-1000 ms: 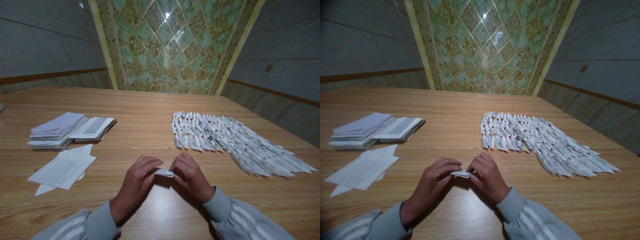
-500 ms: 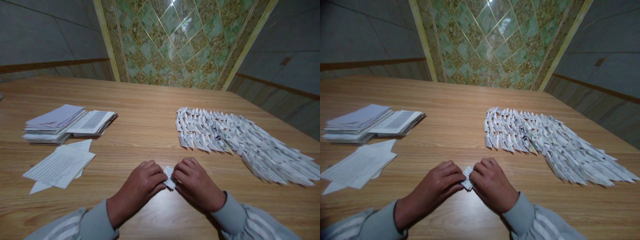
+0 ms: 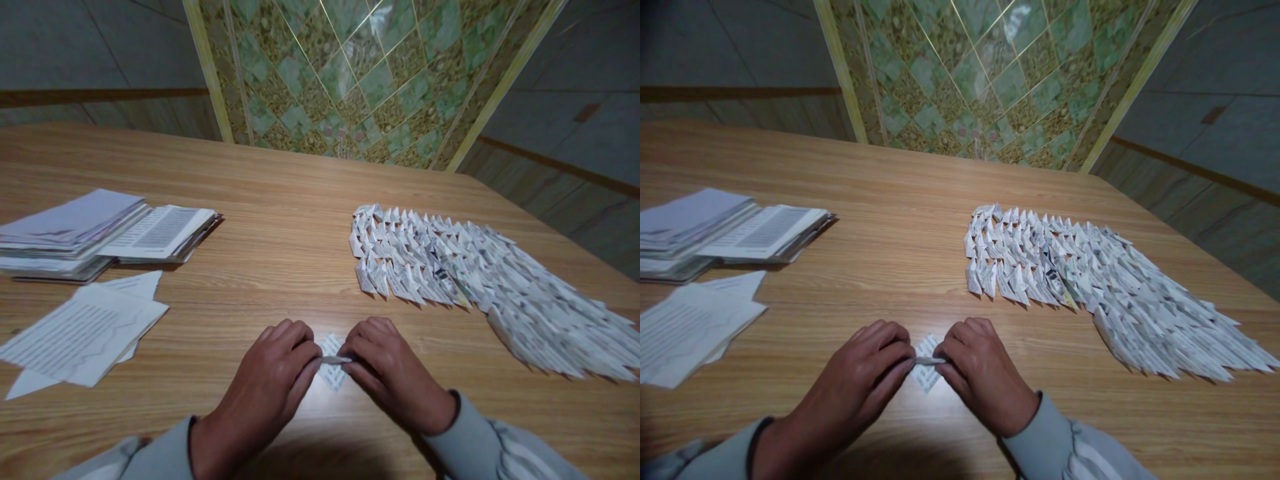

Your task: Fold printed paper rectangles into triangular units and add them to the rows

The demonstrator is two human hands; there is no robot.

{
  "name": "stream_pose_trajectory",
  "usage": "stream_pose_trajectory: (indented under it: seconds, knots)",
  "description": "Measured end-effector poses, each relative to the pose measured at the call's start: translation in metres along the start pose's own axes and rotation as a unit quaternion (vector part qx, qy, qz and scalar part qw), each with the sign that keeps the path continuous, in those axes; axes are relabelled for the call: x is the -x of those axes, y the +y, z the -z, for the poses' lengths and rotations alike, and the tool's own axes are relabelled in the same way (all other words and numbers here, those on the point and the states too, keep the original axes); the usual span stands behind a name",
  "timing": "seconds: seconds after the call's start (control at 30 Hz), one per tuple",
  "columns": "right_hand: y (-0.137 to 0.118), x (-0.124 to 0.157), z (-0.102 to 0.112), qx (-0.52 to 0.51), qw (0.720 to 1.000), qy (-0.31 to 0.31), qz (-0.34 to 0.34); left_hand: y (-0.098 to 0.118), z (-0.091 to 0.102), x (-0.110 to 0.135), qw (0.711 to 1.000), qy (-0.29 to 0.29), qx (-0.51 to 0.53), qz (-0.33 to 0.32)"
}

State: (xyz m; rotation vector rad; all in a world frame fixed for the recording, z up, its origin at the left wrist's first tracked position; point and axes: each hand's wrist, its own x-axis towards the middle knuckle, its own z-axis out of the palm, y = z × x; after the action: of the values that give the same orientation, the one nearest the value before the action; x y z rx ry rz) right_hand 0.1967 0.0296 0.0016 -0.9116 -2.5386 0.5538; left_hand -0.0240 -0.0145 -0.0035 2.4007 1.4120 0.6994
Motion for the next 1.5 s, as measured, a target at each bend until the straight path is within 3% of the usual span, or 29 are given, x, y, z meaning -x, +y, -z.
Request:
stream_pose_trajectory:
  seconds: [0.23,0.43,0.87,1.5]
  knots:
    - [-0.001,0.0,0.001,-0.011,0.999,0.022,-0.039,0.0,0.0,-0.001,0.999,-0.002,-0.02,0.028]
    - [-0.002,0.001,0.0,-0.013,0.998,0.053,-0.03,0.003,0.002,-0.002,0.999,0.0,-0.023,0.029]
    - [-0.014,-0.002,0.002,0.0,0.991,0.025,-0.132,0.003,-0.004,-0.006,0.994,0.001,-0.084,0.064]
    - [-0.018,-0.004,-0.007,0.063,0.981,0.046,-0.178,0.004,0.001,-0.012,0.988,-0.02,-0.094,0.12]
